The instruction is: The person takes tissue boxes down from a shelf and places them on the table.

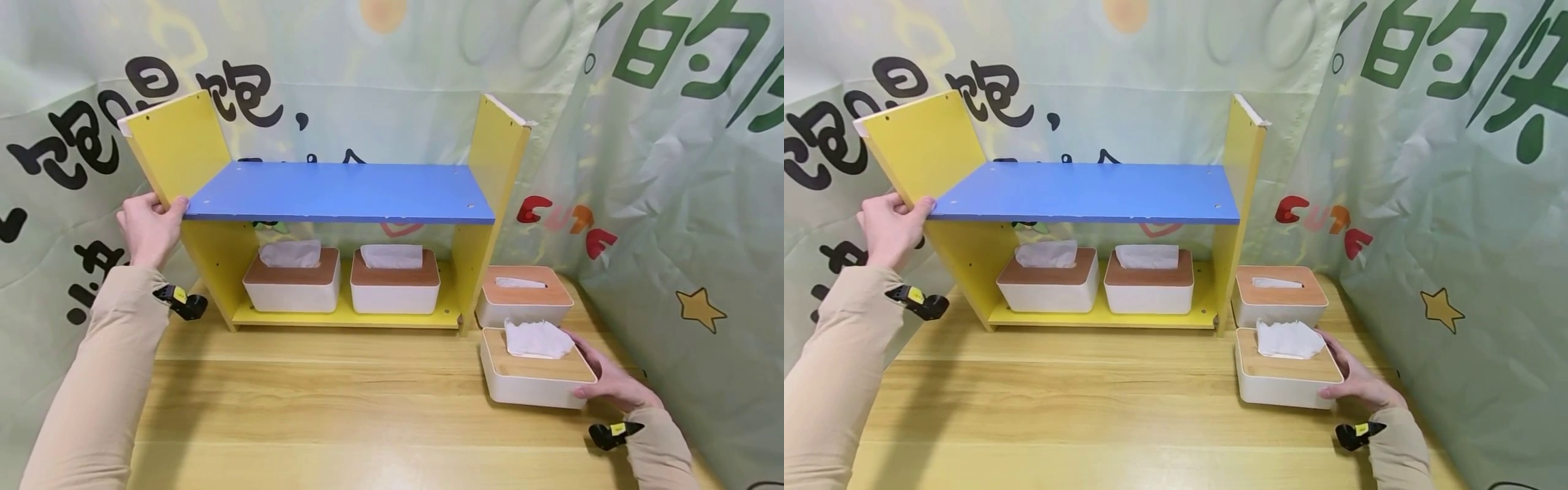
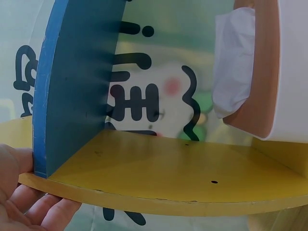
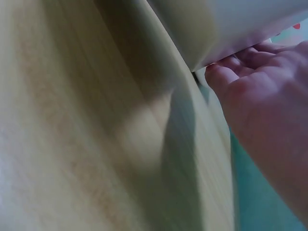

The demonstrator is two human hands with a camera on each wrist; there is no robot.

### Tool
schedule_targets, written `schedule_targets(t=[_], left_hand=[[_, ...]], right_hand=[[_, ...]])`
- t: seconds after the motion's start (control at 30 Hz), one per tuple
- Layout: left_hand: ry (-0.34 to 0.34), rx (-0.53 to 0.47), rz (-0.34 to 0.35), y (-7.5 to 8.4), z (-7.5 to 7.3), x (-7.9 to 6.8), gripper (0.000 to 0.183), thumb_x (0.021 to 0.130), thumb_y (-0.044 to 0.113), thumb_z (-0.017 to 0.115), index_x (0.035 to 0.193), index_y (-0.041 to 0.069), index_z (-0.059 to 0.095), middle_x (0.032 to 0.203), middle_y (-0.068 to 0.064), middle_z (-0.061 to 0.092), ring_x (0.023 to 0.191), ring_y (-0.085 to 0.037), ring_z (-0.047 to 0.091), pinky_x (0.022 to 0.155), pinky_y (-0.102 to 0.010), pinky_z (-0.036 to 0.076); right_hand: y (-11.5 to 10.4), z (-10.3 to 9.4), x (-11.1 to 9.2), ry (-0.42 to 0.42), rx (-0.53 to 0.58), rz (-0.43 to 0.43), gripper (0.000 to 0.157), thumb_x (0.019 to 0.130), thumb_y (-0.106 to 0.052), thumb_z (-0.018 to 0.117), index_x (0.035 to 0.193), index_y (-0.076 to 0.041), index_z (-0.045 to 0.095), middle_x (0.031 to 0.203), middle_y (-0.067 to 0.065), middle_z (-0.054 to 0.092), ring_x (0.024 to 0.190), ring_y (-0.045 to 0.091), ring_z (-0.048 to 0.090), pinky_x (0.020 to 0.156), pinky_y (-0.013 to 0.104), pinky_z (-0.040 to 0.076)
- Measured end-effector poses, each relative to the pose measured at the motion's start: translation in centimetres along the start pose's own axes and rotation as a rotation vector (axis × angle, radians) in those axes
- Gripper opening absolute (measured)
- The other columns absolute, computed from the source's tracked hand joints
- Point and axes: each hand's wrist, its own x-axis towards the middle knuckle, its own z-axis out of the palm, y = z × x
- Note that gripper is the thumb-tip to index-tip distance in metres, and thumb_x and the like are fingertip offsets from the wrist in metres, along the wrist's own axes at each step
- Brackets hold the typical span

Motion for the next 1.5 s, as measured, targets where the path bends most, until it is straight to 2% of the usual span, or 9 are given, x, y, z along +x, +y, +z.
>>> schedule_targets(t=[0.23,0.47,0.8,0.93,1.07,1.2,1.3,1.43,1.5], left_hand=[[0.015,0.027,0.017,0.0,0.1,0.2,0.052,0.097,0.04,0.058,0.132,0.003,0.064,0.045,0.045,0.035,0.121,-0.025,0.036,0.116,-0.043,0.026],[0.015,0.009,0.015,-0.3,0.1,0.2,0.055,0.096,0.042,0.058,0.132,0.001,0.064,0.045,0.044,0.034,0.132,-0.03,0.034,0.116,-0.042,0.027],[0.007,0.009,0.022,-0.4,0.1,0.2,0.057,0.096,0.045,0.058,0.131,0.001,0.065,0.045,0.043,0.036,0.126,-0.026,0.035,0.115,-0.042,0.028],[-0.001,0.005,0.012,-0.4,0.0,0.2,0.057,0.096,0.046,0.058,0.132,0.002,0.064,0.045,0.043,0.037,0.126,-0.024,0.035,0.115,-0.041,0.029],[-0.001,0.008,0.008,-0.4,-0.1,0.2,0.057,0.096,0.045,0.057,0.133,0.002,0.064,0.045,0.043,0.036,0.128,-0.025,0.035,0.113,-0.04,0.03],[0.001,0.007,0.004,-0.3,-0.1,0.2,0.057,0.097,0.045,0.057,0.133,0.002,0.063,0.045,0.043,0.036,0.131,-0.026,0.035,0.113,-0.039,0.03],[0.003,0.002,0.006,-0.4,-0.1,0.2,0.057,0.096,0.045,0.057,0.133,0.001,0.064,0.045,0.043,0.036,0.129,-0.026,0.034,0.114,-0.04,0.028],[0.006,0.006,0.009,-0.3,0.0,0.1,0.057,0.096,0.044,0.057,0.132,0.0,0.064,0.045,0.043,0.036,0.125,-0.024,0.034,0.115,-0.042,0.027],[0.005,0.007,0.009,-0.3,0.0,0.1,0.056,0.097,0.043,0.057,0.132,0.0,0.064,0.045,0.043,0.037,0.125,-0.024,0.034,0.115,-0.042,0.027]], right_hand=[[0.7,-0.4,-0.5,-0.013,-0.009,-0.006,0.098,0.081,0.004,0.064,0.161,-0.009,0.009,0.148,-0.034,0.034,0.129,-0.018,0.035,0.096,0.004,0.032],[1.3,-0.3,-0.6,-0.051,0.092,-0.027,0.098,0.083,0.007,0.063,0.162,-0.012,0.007,0.15,-0.033,0.033,0.13,-0.016,0.037,0.1,0.005,0.035],[1.5,0.5,-1.3,-0.093,0.169,-0.063,0.103,0.084,0.012,0.06,0.16,-0.002,-0.009,0.154,-0.033,0.022,0.138,-0.024,0.02,0.104,-0.001,0.025],[0.9,1.3,-1.1,-0.02,0.183,0.028,0.097,0.093,0.006,0.056,0.158,-0.001,-0.015,0.166,-0.021,0.004,0.135,-0.027,0.019,0.103,-0.001,0.025],[0.0,2.5,0.3,0.145,0.142,0.177,0.086,0.101,-0.006,0.052,0.159,0.0,-0.012,0.169,0.012,-0.019,0.133,-0.024,0.013,0.1,-0.001,0.025],[-0.2,3.4,1.5,0.29,0.094,0.276,0.08,0.103,-0.015,0.054,0.159,0.002,0.0,0.167,0.023,-0.012,0.133,-0.02,0.014,0.093,0.0,0.029],[0.0,3.5,1.6,0.34,0.073,0.274,0.076,0.102,-0.014,0.054,0.159,0.004,0.006,0.169,0.014,0.003,0.128,-0.023,0.021,0.093,0.0,0.028],[0.4,3.3,1.4,0.371,0.069,0.226,0.071,0.103,-0.012,0.053,0.159,0.004,0.012,0.159,-0.013,0.025,0.119,-0.028,0.03,0.093,0.002,0.028],[0.5,3.1,1.4,0.378,0.068,0.212,0.07,0.103,-0.012,0.053,0.159,0.003,0.014,0.155,-0.018,0.028,0.117,-0.029,0.031,0.093,0.002,0.028]])
